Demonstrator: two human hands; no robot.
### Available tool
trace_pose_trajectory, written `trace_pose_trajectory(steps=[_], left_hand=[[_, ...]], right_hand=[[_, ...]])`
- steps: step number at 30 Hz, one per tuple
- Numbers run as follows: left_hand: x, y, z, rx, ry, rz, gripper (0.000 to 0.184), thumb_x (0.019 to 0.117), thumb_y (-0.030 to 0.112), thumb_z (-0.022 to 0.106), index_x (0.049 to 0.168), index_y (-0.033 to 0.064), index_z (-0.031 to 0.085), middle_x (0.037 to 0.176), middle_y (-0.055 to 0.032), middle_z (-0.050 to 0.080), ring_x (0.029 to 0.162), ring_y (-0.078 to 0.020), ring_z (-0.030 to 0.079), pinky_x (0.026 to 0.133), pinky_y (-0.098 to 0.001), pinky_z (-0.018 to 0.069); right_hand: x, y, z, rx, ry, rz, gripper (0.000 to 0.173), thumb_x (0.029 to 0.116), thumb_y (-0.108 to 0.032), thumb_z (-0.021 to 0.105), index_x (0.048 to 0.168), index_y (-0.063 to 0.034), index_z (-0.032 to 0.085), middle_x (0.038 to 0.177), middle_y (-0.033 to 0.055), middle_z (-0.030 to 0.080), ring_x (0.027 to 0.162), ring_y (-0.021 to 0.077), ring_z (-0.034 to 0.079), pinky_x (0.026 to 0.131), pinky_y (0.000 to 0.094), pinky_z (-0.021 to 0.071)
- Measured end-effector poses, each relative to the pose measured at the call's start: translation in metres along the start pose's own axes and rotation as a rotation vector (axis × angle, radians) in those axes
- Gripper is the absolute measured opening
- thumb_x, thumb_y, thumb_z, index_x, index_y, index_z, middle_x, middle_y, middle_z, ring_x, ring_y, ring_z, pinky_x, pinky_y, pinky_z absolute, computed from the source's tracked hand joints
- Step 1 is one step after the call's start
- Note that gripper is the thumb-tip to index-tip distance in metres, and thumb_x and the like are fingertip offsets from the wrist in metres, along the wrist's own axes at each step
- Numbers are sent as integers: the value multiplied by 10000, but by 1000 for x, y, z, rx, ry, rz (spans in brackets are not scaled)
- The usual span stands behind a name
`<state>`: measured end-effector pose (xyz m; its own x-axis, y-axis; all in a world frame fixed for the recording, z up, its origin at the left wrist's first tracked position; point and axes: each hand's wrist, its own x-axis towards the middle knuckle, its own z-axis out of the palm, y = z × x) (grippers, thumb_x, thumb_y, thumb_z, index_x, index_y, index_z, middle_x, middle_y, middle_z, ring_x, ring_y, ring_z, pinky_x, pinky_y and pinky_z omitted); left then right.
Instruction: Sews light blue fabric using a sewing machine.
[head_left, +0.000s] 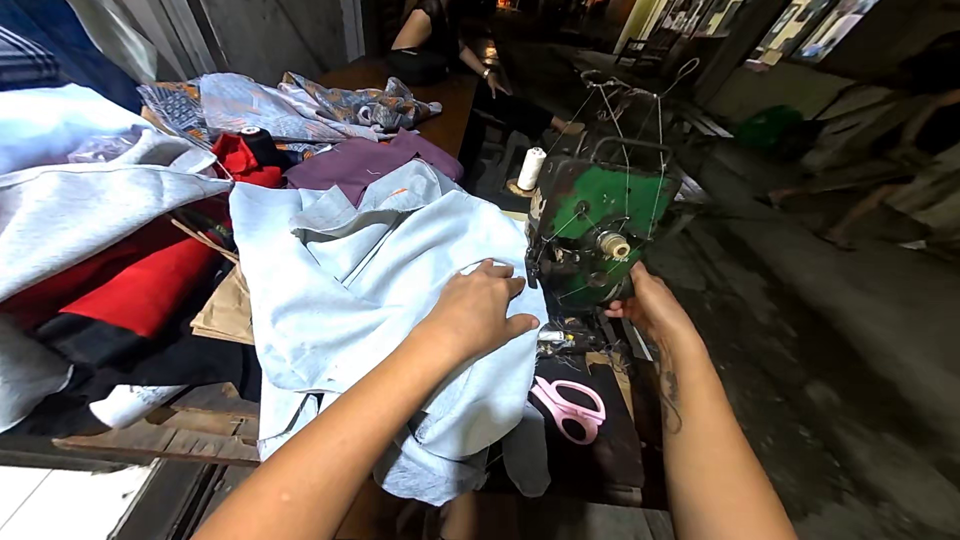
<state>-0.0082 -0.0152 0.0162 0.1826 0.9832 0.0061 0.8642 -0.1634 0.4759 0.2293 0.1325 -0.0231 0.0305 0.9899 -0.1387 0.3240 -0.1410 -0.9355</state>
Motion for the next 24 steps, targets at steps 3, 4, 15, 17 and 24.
trace_pose_trajectory(steps=[3, 4, 15, 17, 24], left_hand=[[1, 0, 1, -9, -2, -2, 595, 1021, 458, 612, 1462, 61, 570, 1574, -143, 475, 1511, -333, 357, 1169, -575, 331], [2, -1, 2, -12, 7, 0, 594, 1019, 458, 615, 1459, 62, 574, 1570, -146, 480, 1510, -339, 358, 1169, -583, 331], [-3, -8, 8, 27, 162, 112, 540, 1008, 414, 650, 1387, 30, 633, 1470, -195, 568, 1366, -387, 531, 1064, -597, 450], [-4, -8, 7, 37, 153, 102, 545, 1005, 415, 655, 1391, 31, 630, 1469, -195, 568, 1369, -386, 526, 1071, -593, 441], [-4, -3, 3, 4, 58, 27, 572, 1008, 431, 644, 1422, 39, 604, 1531, -179, 514, 1468, -352, 422, 1154, -576, 361]], right_hand=[[-4, 2, -6, 124, -52, -10, 618, 1104, -509, 231, 1420, -21, 440, 1175, 157, 598, 937, 223, 639, 786, 402, 540], [-4, 8, -10, 221, -99, -66, 544, 1116, -448, 227, 1474, -71, 388, 1301, 123, 560, 1093, 206, 613, 891, 398, 522], [-179, 166, -53, 123, -710, -435, 338, 1023, -441, 529, 1091, -220, 775, 958, -97, 769, 860, -5, 710, 786, 202, 587], [-204, 187, -34, -161, -847, -299, 303, 1041, -143, 523, 1144, 80, 700, 982, 186, 740, 859, 231, 725, 809, 370, 587], [-233, 90, 66, -490, -313, 384, 403, 1070, -37, 450, 1404, 187, 442, 1467, 331, 476, 1381, 361, 477, 1162, 397, 348]])
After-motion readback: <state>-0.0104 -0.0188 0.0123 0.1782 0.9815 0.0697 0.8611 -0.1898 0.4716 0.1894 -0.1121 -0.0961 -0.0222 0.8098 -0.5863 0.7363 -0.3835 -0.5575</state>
